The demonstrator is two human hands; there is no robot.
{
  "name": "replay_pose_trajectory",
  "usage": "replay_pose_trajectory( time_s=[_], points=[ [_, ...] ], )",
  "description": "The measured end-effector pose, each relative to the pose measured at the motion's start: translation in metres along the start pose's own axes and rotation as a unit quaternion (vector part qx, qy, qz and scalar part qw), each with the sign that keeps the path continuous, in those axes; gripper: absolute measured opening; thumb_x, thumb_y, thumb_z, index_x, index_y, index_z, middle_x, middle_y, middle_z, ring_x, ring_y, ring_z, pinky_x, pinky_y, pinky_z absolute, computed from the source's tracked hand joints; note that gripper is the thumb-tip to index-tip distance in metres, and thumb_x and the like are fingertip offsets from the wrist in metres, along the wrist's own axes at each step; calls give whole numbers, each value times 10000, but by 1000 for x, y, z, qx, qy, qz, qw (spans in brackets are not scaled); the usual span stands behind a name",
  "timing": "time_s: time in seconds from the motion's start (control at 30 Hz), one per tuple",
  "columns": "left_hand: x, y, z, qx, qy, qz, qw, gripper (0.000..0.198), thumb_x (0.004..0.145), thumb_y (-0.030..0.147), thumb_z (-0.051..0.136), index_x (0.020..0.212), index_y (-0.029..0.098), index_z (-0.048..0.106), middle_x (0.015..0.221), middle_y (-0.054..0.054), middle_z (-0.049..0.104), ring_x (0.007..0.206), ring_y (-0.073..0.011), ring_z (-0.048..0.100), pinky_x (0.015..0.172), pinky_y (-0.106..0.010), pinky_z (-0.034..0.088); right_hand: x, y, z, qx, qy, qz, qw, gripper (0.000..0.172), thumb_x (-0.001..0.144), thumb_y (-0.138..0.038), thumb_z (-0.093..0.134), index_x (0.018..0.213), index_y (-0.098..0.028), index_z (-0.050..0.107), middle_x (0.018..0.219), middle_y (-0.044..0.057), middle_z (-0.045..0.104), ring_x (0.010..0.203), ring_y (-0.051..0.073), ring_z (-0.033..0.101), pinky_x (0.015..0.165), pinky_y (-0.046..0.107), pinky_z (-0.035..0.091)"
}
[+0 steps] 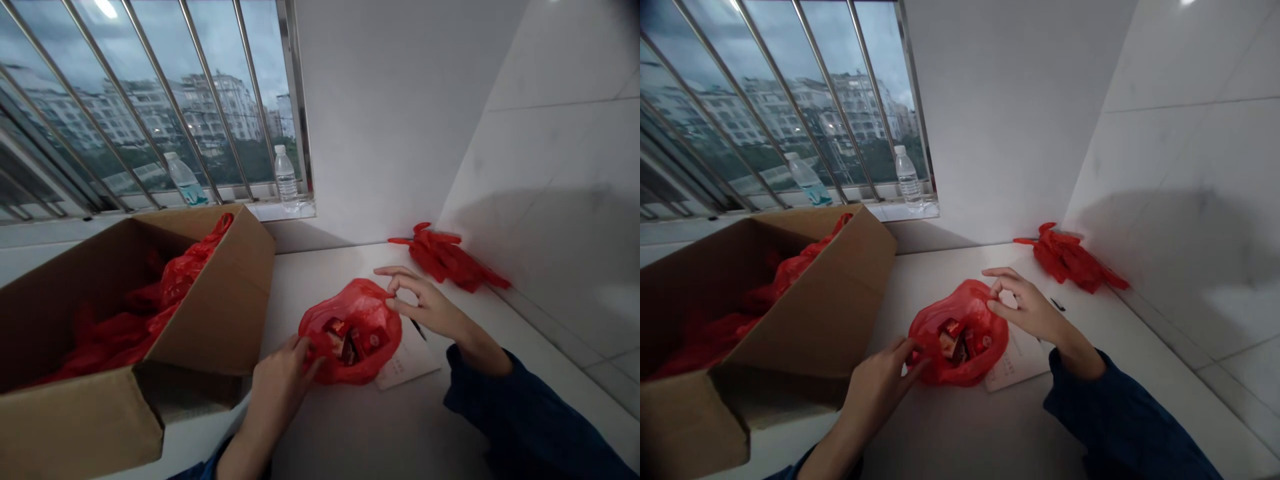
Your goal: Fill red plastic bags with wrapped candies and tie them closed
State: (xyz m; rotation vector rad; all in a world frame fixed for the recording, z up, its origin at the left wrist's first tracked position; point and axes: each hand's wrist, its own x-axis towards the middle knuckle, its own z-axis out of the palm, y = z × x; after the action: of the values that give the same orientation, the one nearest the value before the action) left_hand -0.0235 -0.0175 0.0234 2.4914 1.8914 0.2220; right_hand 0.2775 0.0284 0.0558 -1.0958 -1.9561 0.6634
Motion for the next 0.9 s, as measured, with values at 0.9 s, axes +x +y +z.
replay_pose_trajectory(
  time_s=[0.9],
  points=[
    [84,38,-49,-516,19,204,832,441,895,378,651,1312,247,595,1276,-88,656,1164,-265,600,1014,-367,449,52,-20,84,302,99,-16,948,327,908,-391,633,1214,-279,665,1184,52,564,1026,183,600,961,360,493]
  ],
)
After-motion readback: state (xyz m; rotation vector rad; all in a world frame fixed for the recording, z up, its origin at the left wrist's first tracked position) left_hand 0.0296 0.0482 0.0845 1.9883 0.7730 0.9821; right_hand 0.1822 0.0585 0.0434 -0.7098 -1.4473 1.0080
